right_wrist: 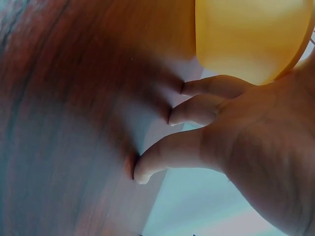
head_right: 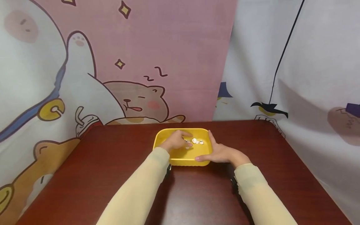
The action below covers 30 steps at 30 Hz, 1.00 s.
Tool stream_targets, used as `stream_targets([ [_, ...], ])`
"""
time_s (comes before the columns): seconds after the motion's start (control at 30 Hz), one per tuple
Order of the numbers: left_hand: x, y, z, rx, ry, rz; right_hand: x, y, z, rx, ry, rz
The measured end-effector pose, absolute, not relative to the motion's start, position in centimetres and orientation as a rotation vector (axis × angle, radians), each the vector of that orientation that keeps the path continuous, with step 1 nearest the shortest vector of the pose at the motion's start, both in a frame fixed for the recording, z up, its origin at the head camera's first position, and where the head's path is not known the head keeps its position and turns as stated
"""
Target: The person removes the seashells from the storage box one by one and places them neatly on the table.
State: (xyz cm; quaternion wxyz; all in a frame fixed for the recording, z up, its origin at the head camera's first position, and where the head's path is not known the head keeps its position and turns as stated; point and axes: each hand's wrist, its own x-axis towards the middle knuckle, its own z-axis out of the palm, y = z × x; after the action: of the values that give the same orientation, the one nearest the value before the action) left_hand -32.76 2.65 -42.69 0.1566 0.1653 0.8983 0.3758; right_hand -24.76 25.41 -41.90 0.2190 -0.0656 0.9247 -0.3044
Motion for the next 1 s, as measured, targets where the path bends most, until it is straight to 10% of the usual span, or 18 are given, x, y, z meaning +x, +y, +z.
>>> stream_targets([
  [1.0, -33.7, 4.5, -45.2, 0.512, 2.503, 1.068, -24.7, 25.5, -41.9, -0.208, 2.543, -0.888],
])
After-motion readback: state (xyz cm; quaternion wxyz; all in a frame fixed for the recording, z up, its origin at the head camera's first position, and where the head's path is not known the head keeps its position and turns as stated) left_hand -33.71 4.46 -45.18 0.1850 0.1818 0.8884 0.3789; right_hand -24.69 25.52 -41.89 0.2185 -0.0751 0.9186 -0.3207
